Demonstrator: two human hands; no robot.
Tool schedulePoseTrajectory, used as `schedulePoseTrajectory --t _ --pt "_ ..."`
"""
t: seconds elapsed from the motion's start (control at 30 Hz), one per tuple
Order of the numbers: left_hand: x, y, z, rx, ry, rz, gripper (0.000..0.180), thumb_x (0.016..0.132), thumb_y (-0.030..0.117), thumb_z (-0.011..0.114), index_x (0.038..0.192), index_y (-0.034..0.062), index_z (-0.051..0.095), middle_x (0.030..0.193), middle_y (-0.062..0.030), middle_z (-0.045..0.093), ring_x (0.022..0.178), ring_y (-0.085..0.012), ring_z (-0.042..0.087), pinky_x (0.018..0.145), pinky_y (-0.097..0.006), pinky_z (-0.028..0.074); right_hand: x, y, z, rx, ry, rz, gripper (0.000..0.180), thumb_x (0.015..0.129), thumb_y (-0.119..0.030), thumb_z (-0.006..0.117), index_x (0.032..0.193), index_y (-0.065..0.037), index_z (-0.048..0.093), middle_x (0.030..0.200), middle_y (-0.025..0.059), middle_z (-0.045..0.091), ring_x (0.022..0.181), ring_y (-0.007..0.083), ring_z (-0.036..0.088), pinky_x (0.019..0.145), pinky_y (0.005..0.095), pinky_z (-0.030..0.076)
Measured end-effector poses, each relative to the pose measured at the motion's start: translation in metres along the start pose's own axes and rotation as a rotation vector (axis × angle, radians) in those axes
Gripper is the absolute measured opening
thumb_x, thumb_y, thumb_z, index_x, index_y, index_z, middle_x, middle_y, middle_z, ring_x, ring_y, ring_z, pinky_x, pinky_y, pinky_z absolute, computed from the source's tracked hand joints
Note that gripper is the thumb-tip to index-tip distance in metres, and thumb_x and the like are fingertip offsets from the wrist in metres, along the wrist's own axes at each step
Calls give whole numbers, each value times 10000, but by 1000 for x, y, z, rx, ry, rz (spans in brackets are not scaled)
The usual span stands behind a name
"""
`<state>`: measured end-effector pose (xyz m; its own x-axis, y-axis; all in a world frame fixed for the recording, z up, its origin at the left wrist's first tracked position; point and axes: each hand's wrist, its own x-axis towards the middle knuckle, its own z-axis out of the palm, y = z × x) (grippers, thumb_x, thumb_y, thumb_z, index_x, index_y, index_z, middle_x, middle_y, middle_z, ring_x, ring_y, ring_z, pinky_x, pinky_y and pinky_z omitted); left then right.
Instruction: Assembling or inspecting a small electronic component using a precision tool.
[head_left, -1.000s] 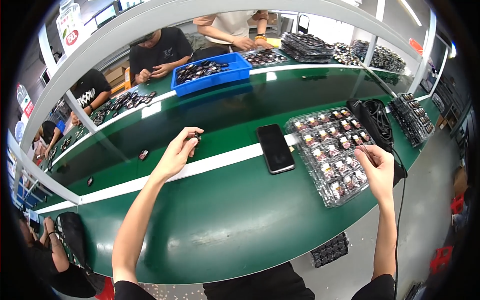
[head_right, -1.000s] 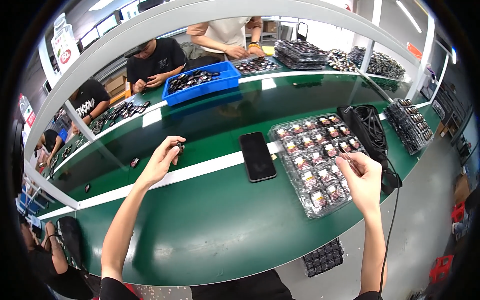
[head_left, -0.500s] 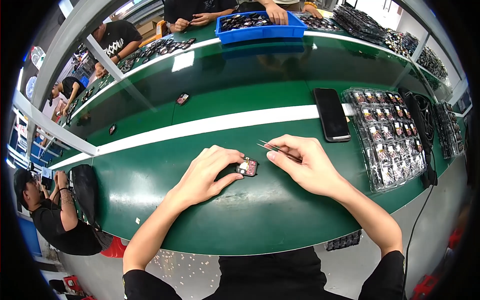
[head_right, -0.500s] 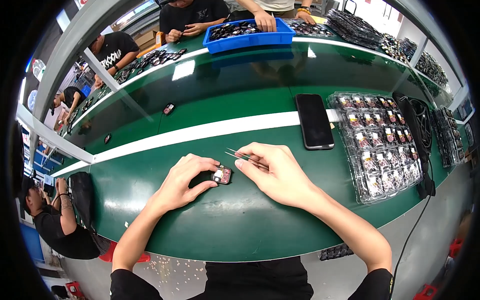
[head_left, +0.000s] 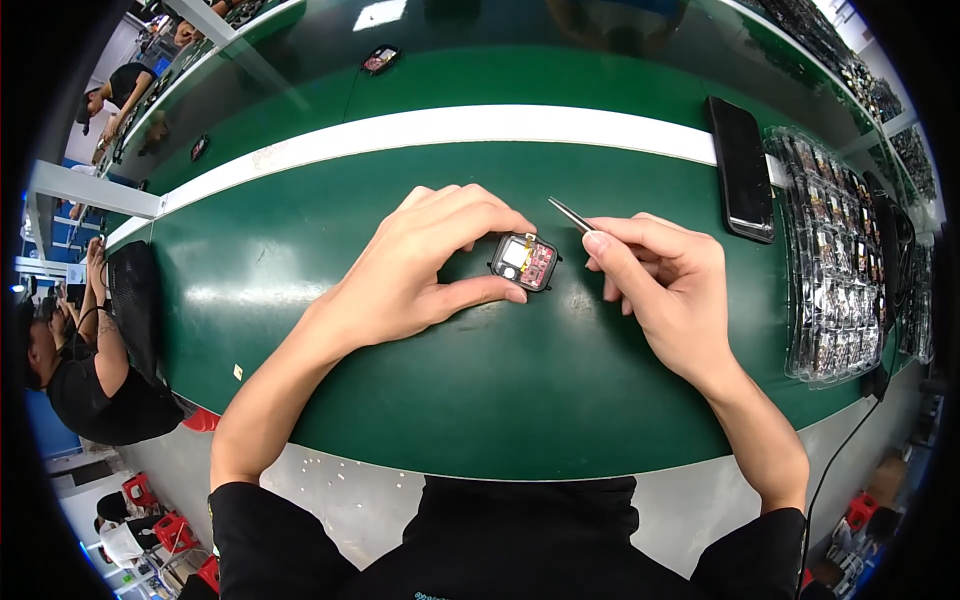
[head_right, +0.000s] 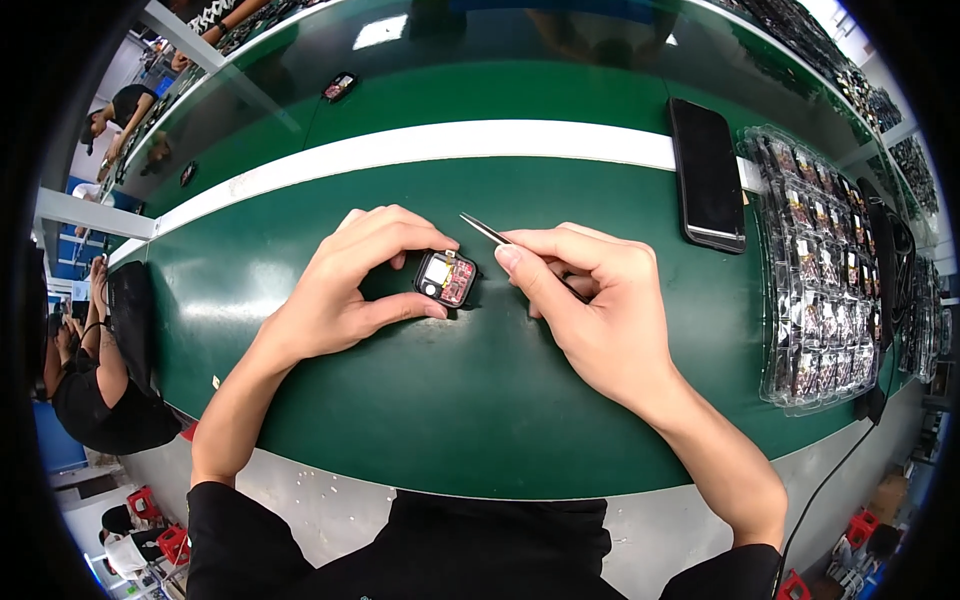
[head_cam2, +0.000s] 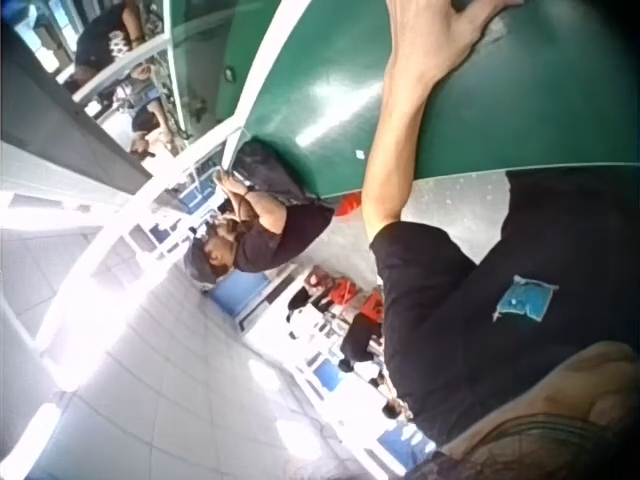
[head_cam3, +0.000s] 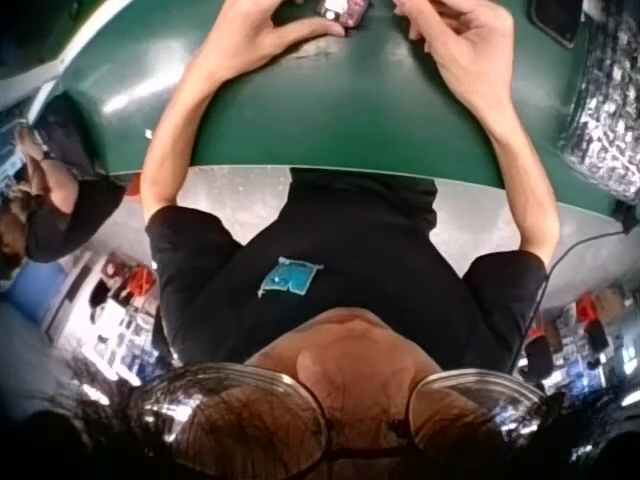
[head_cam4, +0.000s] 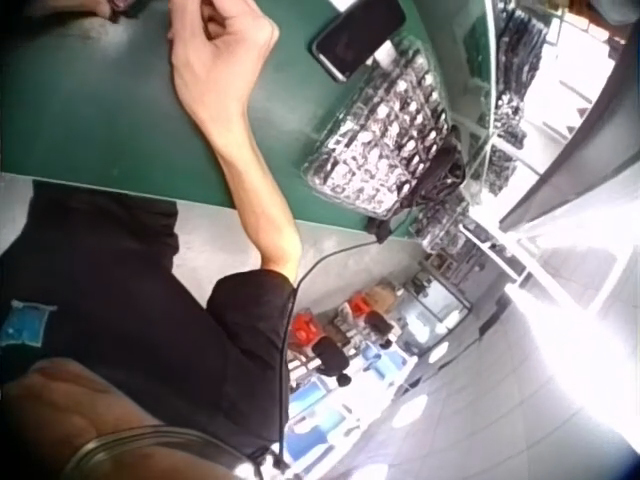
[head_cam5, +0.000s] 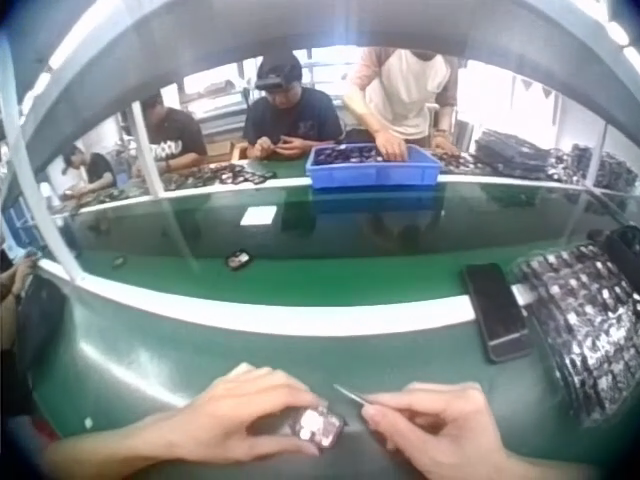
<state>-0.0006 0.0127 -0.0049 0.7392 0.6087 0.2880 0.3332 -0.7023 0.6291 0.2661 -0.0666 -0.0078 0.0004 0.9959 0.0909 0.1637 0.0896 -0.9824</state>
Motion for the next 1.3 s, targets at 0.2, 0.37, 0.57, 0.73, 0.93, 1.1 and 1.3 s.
schedulePoseTrajectory --t 0.2,0.37,0.57,0.73,0.93,1.1,1.3 --pt "-3 3 0 -3 -64 -64 580 745 276 1024 1267 104 836 982 -17 740 804 -184 557 821 -345 427 -5 -5 -10 -301 -99 -145 83 957 -1 813 1015 34 862 710 45 697 577 58 551 519 280 373" --pt "-3 0 1 -9 -62 -69 584 744 280 1021 1273 114 840 966 -18 734 794 -182 535 782 -340 415 -3 -2 -3 -373 -70 -234 59 878 1 829 929 16 853 653 71 670 519 131 583 491 312 404" --pt "-2 -3 0 -4 -59 -41 590 733 281 1019 1274 122 844 942 -17 722 775 -182 516 779 -337 404 0 1 0 -382 -73 -285 51 872 -3 829 917 9 849 659 73 676 514 159 595 485 319 409" --pt "-3 -3 1 0 -49 -51 588 720 276 1020 1262 124 852 912 -10 706 762 -180 505 782 -343 396 0 2 1 -387 -78 -314 47 875 -2 831 919 5 847 667 74 681 507 160 595 478 322 413" --pt "-1 -2 -1 13 -67 -62 598 721 267 1026 1270 112 846 875 -8 695 757 -174 501 777 -347 390 -2 6 4 -355 -53 -331 91 899 33 842 984 13 868 652 40 647 516 74 503 483 287 318" --pt "-1 2 3 -21 -22 -76 586 720 252 1031 1243 87 826 865 -6 692 753 -170 500 780 -341 390 -5 8 1 -363 -26 -394 134 880 46 860 1012 29 864 660 37 636 508 72 479 475 293 311" --pt "2 5 2 -17 -15 -74 532 728 234 1029 1191 82 817 871 -7 705 742 -167 501 784 -338 394 -4 9 2 -494 -6 -564 213 845 53 885 1054 24 862 689 37 629 489 92 458 462 305 306"
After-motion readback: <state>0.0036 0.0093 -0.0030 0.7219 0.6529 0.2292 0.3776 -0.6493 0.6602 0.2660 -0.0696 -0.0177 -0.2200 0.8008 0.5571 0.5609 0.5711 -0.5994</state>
